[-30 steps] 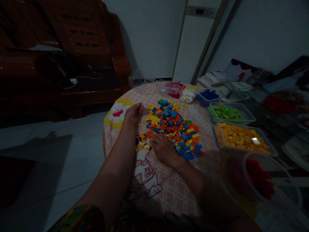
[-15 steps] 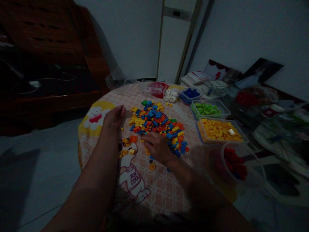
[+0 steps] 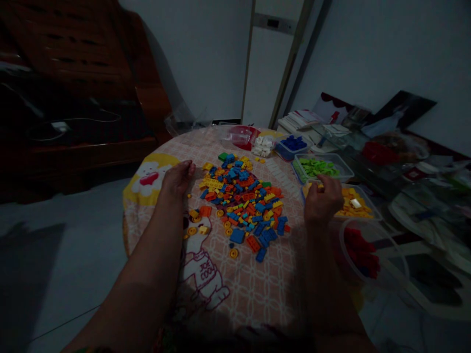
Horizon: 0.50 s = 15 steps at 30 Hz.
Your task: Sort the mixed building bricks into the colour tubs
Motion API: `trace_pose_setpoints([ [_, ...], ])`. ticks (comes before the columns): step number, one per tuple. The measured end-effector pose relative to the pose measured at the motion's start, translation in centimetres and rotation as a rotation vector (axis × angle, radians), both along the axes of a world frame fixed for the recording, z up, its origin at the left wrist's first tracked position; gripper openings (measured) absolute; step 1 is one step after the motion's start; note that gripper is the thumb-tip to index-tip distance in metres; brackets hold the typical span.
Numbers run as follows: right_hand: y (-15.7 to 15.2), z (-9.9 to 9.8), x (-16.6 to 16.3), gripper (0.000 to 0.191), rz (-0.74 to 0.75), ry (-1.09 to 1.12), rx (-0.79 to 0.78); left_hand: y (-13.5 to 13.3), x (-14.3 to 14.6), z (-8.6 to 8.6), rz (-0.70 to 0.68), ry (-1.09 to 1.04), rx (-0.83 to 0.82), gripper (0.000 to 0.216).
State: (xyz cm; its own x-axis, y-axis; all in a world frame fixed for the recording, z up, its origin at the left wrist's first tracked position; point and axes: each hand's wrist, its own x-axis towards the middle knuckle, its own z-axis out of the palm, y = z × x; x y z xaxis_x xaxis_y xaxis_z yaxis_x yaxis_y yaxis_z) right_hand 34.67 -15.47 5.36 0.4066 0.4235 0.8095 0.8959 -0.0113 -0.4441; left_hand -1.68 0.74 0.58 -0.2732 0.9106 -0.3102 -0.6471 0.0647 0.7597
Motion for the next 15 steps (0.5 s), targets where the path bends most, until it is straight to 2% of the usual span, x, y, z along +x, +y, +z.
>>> trace_pose_setpoints([
  [2,0.1,-0.6,-1.7,0.025,0.142,0.032,-0.068,-0.2,0.1,0.2,-0.006,0.012,-0.003,0.030],
  [9,-0.1,-2.9,-9.4,0.022,0.791,0.046,-0.405,-0.4,0.3,0.3,0.003,0.023,0.005,0.028],
  [12,-0.3,-3.9,-12.0,0.024,0.961,-0.077,-0.519,-0.4,0.3,0.3,-0.002,0.001,0.005,0.025],
  [15,-0.6,-4.8,-14.1,0.025,1.029,-0.263,-0.588,-0.4,0.4,0.4,0.024,-0.041,0.002,0.025],
])
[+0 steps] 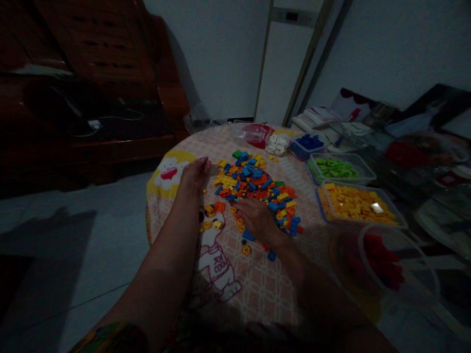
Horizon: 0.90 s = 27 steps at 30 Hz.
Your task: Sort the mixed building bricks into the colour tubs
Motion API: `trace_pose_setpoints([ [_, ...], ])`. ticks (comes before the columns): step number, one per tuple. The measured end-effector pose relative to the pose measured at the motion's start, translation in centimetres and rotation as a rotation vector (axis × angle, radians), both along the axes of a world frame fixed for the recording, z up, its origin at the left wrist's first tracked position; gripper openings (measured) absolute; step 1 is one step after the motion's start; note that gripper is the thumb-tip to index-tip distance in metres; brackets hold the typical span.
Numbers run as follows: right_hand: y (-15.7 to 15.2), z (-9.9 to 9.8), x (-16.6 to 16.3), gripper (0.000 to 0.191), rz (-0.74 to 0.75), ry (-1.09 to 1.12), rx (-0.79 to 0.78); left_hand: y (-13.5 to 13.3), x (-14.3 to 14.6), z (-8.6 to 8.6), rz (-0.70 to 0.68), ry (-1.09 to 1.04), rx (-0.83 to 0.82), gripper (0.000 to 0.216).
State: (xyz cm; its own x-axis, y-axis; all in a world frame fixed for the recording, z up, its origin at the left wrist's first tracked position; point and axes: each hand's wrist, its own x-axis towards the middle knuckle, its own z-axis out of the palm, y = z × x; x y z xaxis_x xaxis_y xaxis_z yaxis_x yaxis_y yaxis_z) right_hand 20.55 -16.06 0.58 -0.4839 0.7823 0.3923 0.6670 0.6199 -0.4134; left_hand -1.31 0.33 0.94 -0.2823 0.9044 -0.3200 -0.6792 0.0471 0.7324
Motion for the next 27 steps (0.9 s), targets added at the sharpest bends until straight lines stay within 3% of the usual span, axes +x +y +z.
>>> trace_pose_setpoints([
  [5,-0.5,-1.0,-2.0,0.027,0.023,-0.185,0.039,0.1,0.0,-0.1,-0.006,-0.046,0.000,0.023],
  [9,-0.3,-1.2,-2.3,0.026,-0.014,-0.187,-0.033,0.0,0.0,-0.1,0.001,-0.042,0.002,0.025],
  [12,0.1,-1.3,-1.7,0.026,-0.026,0.024,-0.143,-0.1,0.0,0.0,-0.020,-0.023,0.020,0.027],
  [17,0.6,-1.1,-0.4,0.020,-0.102,0.686,-0.412,0.0,0.0,-0.2,-0.045,0.003,0.032,0.026],
  [20,0.6,-0.6,0.1,0.018,-0.153,0.956,-0.555,0.1,0.0,-0.4,-0.032,0.011,0.046,0.023],
  [23,0.4,0.2,0.2,0.022,-0.185,1.085,-0.636,0.3,0.0,-0.6,-0.022,0.035,0.056,0.024],
  [27,0.3,1.1,0.6,0.027,-0.254,1.063,-0.670,0.7,-0.2,-1.0,-0.037,0.063,0.059,0.027],
])
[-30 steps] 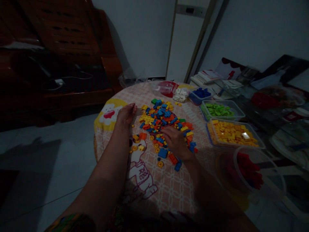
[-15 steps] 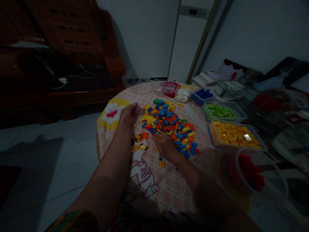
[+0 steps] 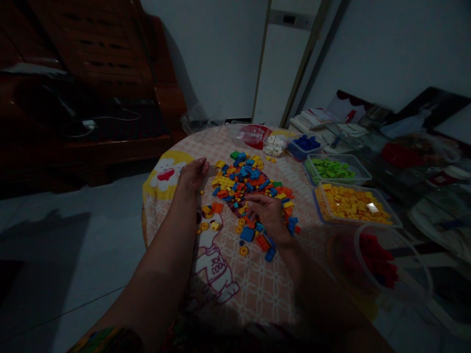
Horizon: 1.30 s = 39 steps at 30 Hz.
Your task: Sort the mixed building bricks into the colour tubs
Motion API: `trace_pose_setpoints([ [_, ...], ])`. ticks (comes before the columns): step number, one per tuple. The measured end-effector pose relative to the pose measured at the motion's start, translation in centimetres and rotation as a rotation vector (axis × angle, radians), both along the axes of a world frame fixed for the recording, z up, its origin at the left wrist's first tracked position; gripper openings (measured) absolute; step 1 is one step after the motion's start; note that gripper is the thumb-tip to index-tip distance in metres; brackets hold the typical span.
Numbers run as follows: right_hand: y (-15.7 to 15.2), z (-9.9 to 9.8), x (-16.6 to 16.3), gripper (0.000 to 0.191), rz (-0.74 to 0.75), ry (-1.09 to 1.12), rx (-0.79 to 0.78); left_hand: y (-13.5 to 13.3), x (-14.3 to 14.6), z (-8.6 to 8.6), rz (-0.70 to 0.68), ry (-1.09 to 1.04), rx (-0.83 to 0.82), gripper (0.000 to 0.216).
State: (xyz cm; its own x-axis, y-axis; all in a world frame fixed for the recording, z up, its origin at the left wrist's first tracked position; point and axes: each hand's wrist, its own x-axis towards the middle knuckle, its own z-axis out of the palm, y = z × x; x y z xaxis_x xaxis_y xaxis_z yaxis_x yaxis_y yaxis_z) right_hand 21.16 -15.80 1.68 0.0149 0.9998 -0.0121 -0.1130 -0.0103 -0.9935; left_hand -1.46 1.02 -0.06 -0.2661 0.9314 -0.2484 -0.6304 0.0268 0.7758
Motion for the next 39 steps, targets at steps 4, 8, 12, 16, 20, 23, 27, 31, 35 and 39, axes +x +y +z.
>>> trace_pose_setpoints([
  [4,0.7,0.3,1.9,0.027,-0.207,-0.138,0.064,0.2,-0.2,-0.3,-0.015,0.036,0.015,0.029],
  [8,1.7,0.9,6.7,0.031,-0.630,-0.418,0.266,0.0,-0.1,0.0,-0.014,0.064,0.013,0.028],
  [12,1.9,1.8,12.0,0.045,-1.059,-0.680,0.490,-0.2,0.0,0.4,0.007,0.107,-0.021,0.029],
  [16,1.5,2.0,13.0,0.051,-1.107,-0.759,0.538,-0.1,-0.1,0.1,-0.013,0.114,0.013,0.027],
  [20,1.4,1.6,10.1,0.041,-0.845,-0.740,0.491,0.1,-0.2,-0.4,-0.020,0.090,0.030,0.024],
  [23,1.1,1.2,7.8,0.033,-0.622,-0.752,0.486,0.2,-0.2,-0.4,-0.014,0.047,0.035,0.024],
  [27,0.6,0.7,5.6,0.029,-0.343,-0.784,0.464,0.1,-0.1,-0.3,-0.015,0.027,0.030,0.025],
  [31,0.3,-0.1,3.8,0.027,-0.086,-0.799,0.479,0.0,-0.1,-0.3,-0.026,0.018,0.043,0.026],
  [35,0.2,-1.1,2.2,0.022,0.164,-0.859,0.572,-0.1,0.0,-0.3,-0.020,-0.002,0.040,0.026],
  [39,0.4,-1.9,1.5,0.019,0.247,-1.018,0.614,-0.4,0.0,-0.1,-0.019,-0.036,0.034,0.022],
])
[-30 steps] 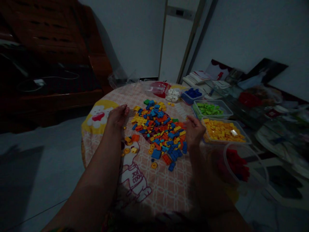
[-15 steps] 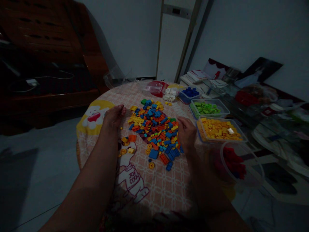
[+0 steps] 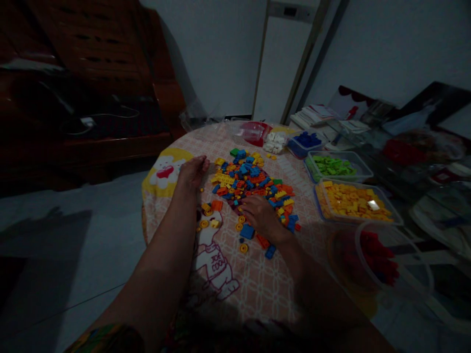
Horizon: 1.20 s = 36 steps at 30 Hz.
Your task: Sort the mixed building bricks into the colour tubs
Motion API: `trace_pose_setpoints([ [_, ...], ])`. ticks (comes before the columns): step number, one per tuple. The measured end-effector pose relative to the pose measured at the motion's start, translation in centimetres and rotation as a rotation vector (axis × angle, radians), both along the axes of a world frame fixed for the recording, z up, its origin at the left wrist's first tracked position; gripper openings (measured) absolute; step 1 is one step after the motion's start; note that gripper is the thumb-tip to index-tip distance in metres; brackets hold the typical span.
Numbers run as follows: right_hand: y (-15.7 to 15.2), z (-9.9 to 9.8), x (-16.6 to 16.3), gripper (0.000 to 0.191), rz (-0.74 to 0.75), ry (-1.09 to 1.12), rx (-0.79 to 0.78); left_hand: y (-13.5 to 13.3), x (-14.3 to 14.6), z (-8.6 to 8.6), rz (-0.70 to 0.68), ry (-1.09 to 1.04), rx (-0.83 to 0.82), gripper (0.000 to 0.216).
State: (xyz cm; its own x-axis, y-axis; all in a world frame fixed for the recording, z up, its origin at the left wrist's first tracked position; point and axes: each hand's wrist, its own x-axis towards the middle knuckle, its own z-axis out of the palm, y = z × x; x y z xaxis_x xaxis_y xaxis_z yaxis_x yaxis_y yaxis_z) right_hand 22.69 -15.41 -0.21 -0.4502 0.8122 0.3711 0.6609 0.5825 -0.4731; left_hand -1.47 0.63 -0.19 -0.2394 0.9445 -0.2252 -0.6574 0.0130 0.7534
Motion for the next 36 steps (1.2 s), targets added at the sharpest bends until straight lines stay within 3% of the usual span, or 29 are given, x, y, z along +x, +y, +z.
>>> trace_pose_setpoints([
  [6,0.4,-0.4,0.5,0.028,-0.188,-0.001,0.094,-0.2,0.2,0.6,0.006,-0.004,-0.031,0.029],
  [15,0.0,-1.4,-0.7,0.020,-0.128,-0.087,0.020,-0.2,0.0,0.1,-0.011,0.000,0.000,0.024],
  [21,0.5,-0.8,0.0,0.024,-0.112,0.081,-0.053,0.1,0.0,0.0,-0.025,0.023,0.007,0.022],
  [26,0.3,-0.1,0.5,0.021,-0.149,0.195,-0.021,0.1,0.0,0.0,-0.008,0.010,-0.002,0.022],
  [30,0.8,1.0,3.1,0.018,-0.354,0.245,0.099,0.1,0.1,0.0,-0.007,0.015,-0.005,0.018],
  [36,1.1,3.6,12.0,0.022,-0.921,0.156,0.523,0.2,-0.1,-0.3,-0.052,0.044,0.040,0.020],
])
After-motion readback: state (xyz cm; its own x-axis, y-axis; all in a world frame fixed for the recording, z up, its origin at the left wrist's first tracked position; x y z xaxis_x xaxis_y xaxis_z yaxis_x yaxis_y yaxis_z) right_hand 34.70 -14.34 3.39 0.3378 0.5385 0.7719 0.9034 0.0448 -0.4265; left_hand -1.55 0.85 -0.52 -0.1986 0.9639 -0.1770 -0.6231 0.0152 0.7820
